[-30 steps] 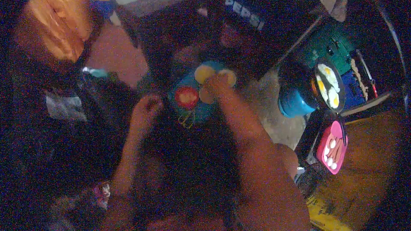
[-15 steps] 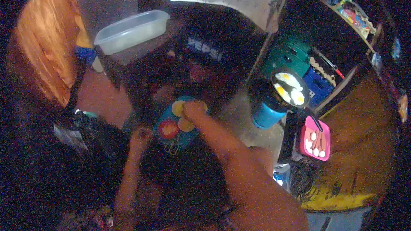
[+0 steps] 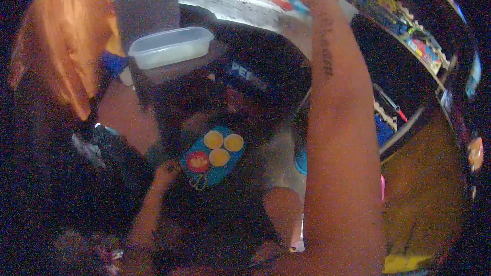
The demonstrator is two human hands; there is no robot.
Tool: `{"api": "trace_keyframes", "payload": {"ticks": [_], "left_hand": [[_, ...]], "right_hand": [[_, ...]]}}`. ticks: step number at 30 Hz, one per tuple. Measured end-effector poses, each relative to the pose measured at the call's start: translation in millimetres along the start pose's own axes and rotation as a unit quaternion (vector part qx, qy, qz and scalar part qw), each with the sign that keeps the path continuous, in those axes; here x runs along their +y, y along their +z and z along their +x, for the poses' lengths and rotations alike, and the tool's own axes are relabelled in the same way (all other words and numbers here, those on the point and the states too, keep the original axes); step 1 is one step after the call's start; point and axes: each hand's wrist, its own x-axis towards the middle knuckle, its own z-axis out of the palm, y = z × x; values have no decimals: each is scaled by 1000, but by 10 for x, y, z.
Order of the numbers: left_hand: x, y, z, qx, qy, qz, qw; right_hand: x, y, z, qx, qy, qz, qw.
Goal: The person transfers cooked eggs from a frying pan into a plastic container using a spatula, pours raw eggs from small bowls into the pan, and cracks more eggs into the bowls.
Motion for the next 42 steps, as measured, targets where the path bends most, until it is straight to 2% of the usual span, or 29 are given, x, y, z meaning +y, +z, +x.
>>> {"api": "trace_keyframes", "payload": {"ticks": [1,3,6,8,9,11,12,14,15,17,18,19,21,24,27,29,30,32,34,35,38,41,42], "left_hand": [[-29,-4,0,4,-3,18,1000],[-41,-28,-40,-2,-13,38,999],[-125,-77,-4,-38,-33,21,998],[-17,-129,-71,-63,-63,2,996],[140,-86,-162,-51,-41,42,997],[-22,-16,-118,-32,18,116,993],[-57,-10,-99,-53,13,117,992],[-12,-3,-76,-95,4,123,988],[-92,16,-54,-93,30,120,988],[-78,133,-126,-87,72,120,986],[-89,129,-119,-101,71,127,984],[-114,129,-104,-113,68,131,983],[-182,146,-87,-126,55,138,981],[-251,168,-96,-132,38,137,981],[-206,169,-100,-134,64,143,979],[-253,187,-100,-127,87,179,972],[-153,156,-118,-147,53,179,971],[156,20,-182,-187,-18,180,966],[24,49,-166,-179,35,168,969],[-53,51,-147,-176,64,164,968],[-47,58,-141,-138,76,216,964],[-334,171,34,-107,64,155,980],[-148,117,-51,-63,73,115,989]], "right_hand": [[399,280,210,99,-4,-53,994],[439,434,266,175,0,-146,974],[-93,247,-90,85,-9,-210,974],[-107,113,-135,33,-36,-198,979],[-118,-11,-153,21,-50,-218,974],[115,121,-161,79,-47,-135,987],[266,183,-133,110,-47,-97,988],[430,70,-94,118,-55,-121,984],[451,54,-113,90,-62,-183,977],[310,-207,-230,25,-9,-309,951],[246,-127,-240,128,120,-237,956],[181,-38,-211,227,241,-157,930],[137,-60,-288,250,267,-123,922],[363,-57,-359,95,150,-200,963],[750,-45,-316,8,67,-257,964],[791,-20,-302,29,97,-277,956],[761,-5,-323,40,112,-284,952],[767,44,-403,72,69,-264,959],[643,38,-510,104,9,-232,967],[481,2,-620,110,56,-243,962],[171,-195,-792,103,65,-250,960],[-355,-531,-1106,121,27,-205,971],[-576,-645,-1251,130,10,-178,975]]}}
